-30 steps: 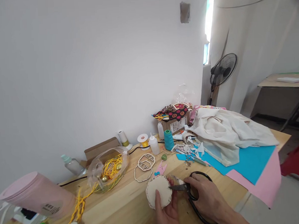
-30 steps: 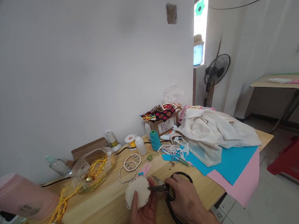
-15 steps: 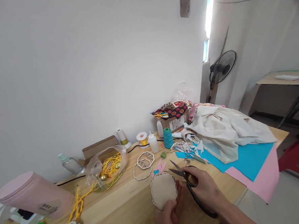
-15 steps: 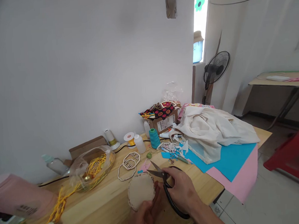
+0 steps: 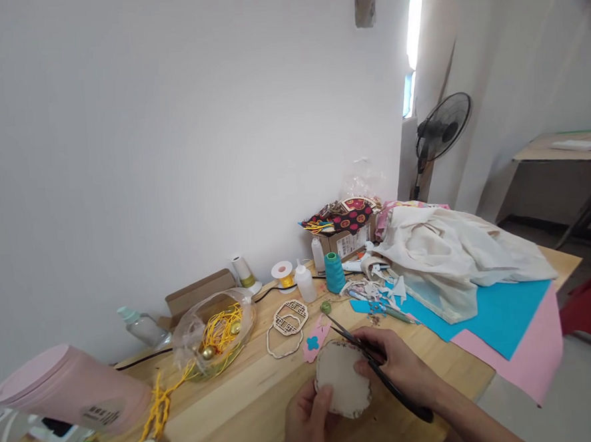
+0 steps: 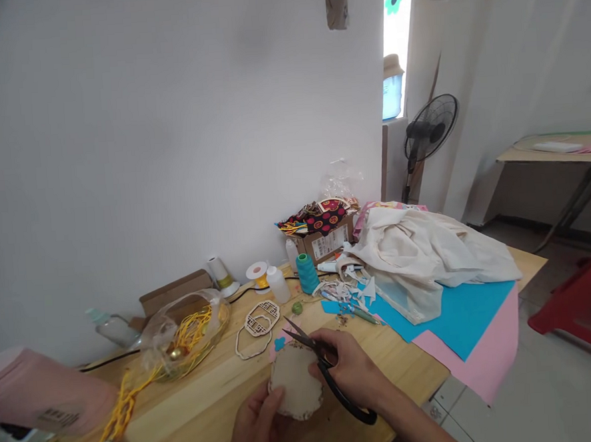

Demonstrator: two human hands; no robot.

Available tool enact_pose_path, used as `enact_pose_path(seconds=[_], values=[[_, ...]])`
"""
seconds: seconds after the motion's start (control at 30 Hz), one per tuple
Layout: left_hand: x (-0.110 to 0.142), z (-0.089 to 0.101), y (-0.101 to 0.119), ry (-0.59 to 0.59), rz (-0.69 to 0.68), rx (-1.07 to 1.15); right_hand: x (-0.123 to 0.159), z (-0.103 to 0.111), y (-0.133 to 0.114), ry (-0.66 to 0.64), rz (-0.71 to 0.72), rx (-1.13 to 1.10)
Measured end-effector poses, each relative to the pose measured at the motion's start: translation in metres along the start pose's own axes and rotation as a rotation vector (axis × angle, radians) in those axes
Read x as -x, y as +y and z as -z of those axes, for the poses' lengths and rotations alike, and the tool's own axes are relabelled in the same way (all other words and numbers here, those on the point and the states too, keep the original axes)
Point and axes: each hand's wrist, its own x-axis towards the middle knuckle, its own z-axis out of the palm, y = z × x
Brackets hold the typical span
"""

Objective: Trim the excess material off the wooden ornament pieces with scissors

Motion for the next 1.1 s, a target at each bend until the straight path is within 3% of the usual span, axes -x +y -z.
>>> enact_pose_path(seconds=[0.17,0.3,0.5,0.67,0.77,0.87,1.0,1.1], values=[[0.010,-0.009,0.004,0.137,-0.003,0.166,-0.004,0.005,0.001,0.035,-0.040,-0.124],[0.006,-0.019,-0.005,0.102,-0.055,0.266,-0.001,0.001,0.002,0.047,-0.016,-0.037],[-0.009,-0.010,-0.009,0.043,-0.126,0.099,0.010,-0.001,0.007,0.256,0.172,0.717],[-0.008,-0.001,-0.002,-0.014,-0.101,-0.151,0.012,0.010,-0.004,0.077,0.254,0.992],[-0.006,0.001,0.002,-0.031,-0.091,-0.241,0.009,0.017,-0.005,-0.029,0.268,1.007],[-0.006,0.001,0.004,0.017,-0.066,-0.210,0.007,0.018,0.002,-0.065,0.191,0.904],[-0.006,-0.001,0.000,0.128,0.000,-0.041,0.011,0.016,0.008,0.053,0.131,0.770],[-0.008,-0.003,-0.005,0.234,0.028,0.146,0.018,0.016,0.007,0.127,0.140,0.816]])
